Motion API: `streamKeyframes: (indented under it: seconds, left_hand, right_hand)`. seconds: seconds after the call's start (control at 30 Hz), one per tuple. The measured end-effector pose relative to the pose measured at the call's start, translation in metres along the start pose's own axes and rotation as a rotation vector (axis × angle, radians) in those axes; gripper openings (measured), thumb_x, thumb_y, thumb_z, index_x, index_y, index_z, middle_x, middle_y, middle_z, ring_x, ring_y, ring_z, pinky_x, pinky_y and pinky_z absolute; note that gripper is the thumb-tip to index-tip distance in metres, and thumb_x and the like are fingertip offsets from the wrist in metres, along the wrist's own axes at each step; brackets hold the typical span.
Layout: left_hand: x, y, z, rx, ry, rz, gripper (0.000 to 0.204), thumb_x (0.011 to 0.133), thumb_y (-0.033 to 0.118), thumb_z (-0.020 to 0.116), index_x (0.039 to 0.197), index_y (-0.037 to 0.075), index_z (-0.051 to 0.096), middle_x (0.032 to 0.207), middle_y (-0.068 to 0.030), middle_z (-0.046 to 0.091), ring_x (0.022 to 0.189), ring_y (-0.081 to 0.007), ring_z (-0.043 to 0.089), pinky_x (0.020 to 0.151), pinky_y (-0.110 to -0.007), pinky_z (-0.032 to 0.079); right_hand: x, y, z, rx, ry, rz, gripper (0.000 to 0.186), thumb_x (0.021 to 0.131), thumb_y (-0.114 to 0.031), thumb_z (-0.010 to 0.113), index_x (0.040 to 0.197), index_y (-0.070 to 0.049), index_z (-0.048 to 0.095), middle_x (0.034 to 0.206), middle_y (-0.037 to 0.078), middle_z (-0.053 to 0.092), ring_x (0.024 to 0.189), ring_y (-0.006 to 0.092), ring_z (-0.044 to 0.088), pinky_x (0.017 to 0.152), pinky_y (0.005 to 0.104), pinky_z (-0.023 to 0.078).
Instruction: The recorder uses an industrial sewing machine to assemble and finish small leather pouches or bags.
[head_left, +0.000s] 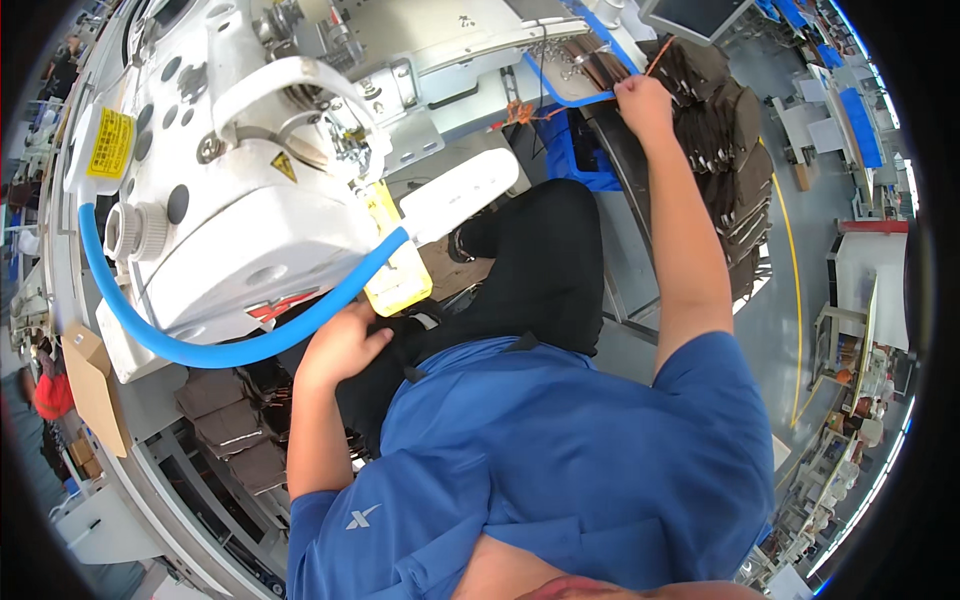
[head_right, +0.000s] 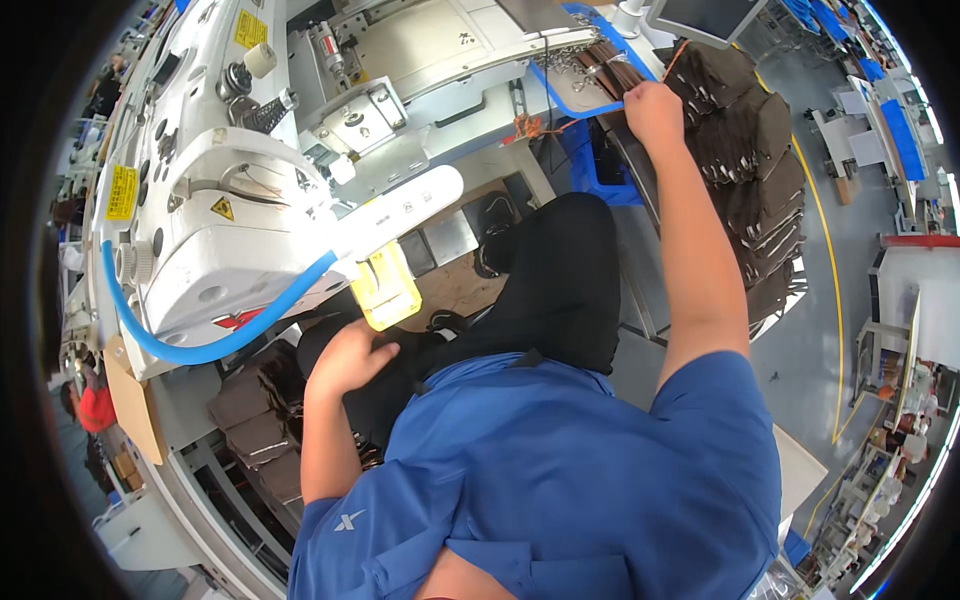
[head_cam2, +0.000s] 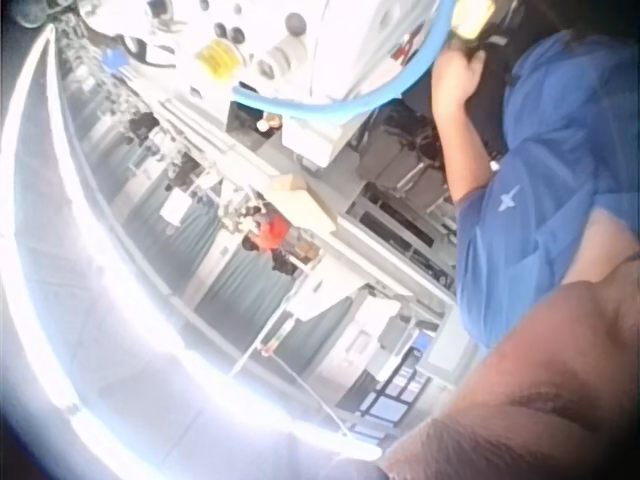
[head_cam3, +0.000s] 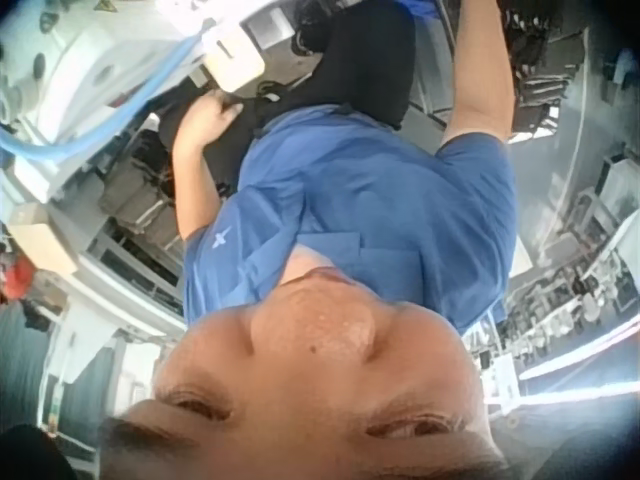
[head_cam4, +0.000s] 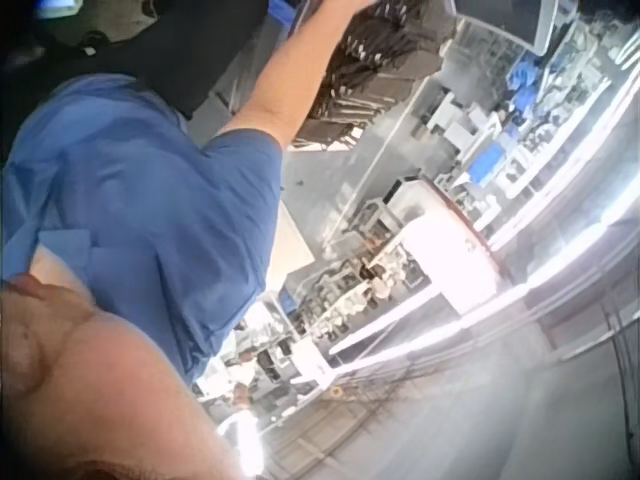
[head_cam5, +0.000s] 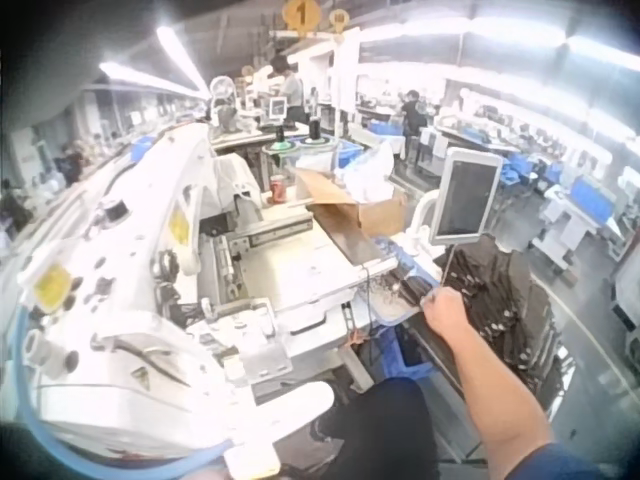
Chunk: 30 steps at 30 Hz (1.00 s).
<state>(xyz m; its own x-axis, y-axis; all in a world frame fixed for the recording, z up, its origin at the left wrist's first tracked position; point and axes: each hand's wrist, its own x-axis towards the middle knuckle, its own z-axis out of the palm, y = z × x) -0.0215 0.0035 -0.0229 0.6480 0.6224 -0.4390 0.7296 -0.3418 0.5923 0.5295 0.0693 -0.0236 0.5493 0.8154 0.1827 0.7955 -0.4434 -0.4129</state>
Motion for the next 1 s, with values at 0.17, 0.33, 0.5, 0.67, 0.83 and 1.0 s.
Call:
streamKeyframes:
  seconds: [0.17, 0.33, 0.5, 0.67, 0.83, 1.0]
  left_hand:
    - [-0.025, 0.056, -0.027, -0.319, -0.166, 0.296, 0.030, 0.087, 0.019, 0.075, 0.109, 0.001, 0.068, 0.090, -0.0147, 0.071, 0.082, -0.0286, 0.070, 0.073, -0.038, 0.055]
    - [-0.034, 0.111, -0.025, -1.037, 0.270, 0.260, 0.037, 0.096, 0.011, 0.065, 0.128, -0.006, 0.061, 0.089, -0.0088, 0.070, 0.079, -0.0128, 0.065, 0.069, -0.027, 0.052]
    - [-0.051, 0.118, -0.032, -1.178, 0.405, 0.246, 0.022, 0.100, 0.010, 0.061, 0.115, -0.005, 0.068, 0.086, -0.0093, 0.071, 0.072, -0.0109, 0.067, 0.067, -0.024, 0.054]
    - [-0.064, 0.122, -0.030, -1.360, 0.341, 0.262, 0.026, 0.103, 0.010, 0.054, 0.113, -0.010, 0.066, 0.082, -0.0128, 0.071, 0.069, -0.0134, 0.067, 0.064, -0.025, 0.054]
    - [-0.066, 0.115, -0.025, -1.459, 0.337, 0.267, 0.026, 0.103, 0.011, 0.053, 0.110, -0.010, 0.066, 0.081, -0.0137, 0.071, 0.065, -0.0134, 0.066, 0.061, -0.025, 0.053]
    - [-0.066, 0.119, -0.025, -1.404, 0.306, 0.190, 0.022, 0.101, 0.011, 0.058, 0.103, -0.008, 0.069, 0.079, -0.0108, 0.071, 0.064, -0.0111, 0.065, 0.059, -0.023, 0.052]
  right_hand:
    - [-0.147, -0.093, -0.054, 0.965, -0.464, 0.115, 0.014, 0.094, -0.016, 0.067, 0.093, -0.003, 0.068, 0.074, 0.002, 0.067, 0.056, 0.0058, 0.060, 0.052, 0.0189, 0.043]
    - [-0.247, -0.156, -0.094, 1.250, -1.065, 0.163, 0.008, 0.094, -0.008, 0.068, 0.097, -0.001, 0.068, 0.079, 0.004, 0.067, 0.063, 0.0063, 0.062, 0.056, 0.0207, 0.049]
    - [-0.279, -0.178, -0.097, 1.417, -1.175, 0.069, 0.017, 0.096, -0.002, 0.064, 0.112, 0.001, 0.062, 0.078, 0.004, 0.066, 0.066, 0.0066, 0.064, 0.059, 0.0210, 0.051]
    - [-0.286, -0.181, -0.096, 1.609, -1.379, 0.043, 0.034, 0.095, 0.000, 0.062, 0.127, 0.001, 0.051, 0.076, 0.005, 0.064, 0.066, 0.0074, 0.064, 0.060, 0.0209, 0.051]
    - [-0.291, -0.181, -0.091, 1.679, -1.504, -0.083, 0.037, 0.095, 0.000, 0.061, 0.130, 0.001, 0.049, 0.077, 0.005, 0.064, 0.068, 0.0082, 0.065, 0.060, 0.0213, 0.051]
    - [-0.282, -0.183, -0.080, 1.620, -1.350, -0.539, 0.038, 0.093, 0.001, 0.062, 0.130, 0.003, 0.055, 0.088, 0.008, 0.068, 0.078, 0.0131, 0.070, 0.065, 0.0256, 0.056]
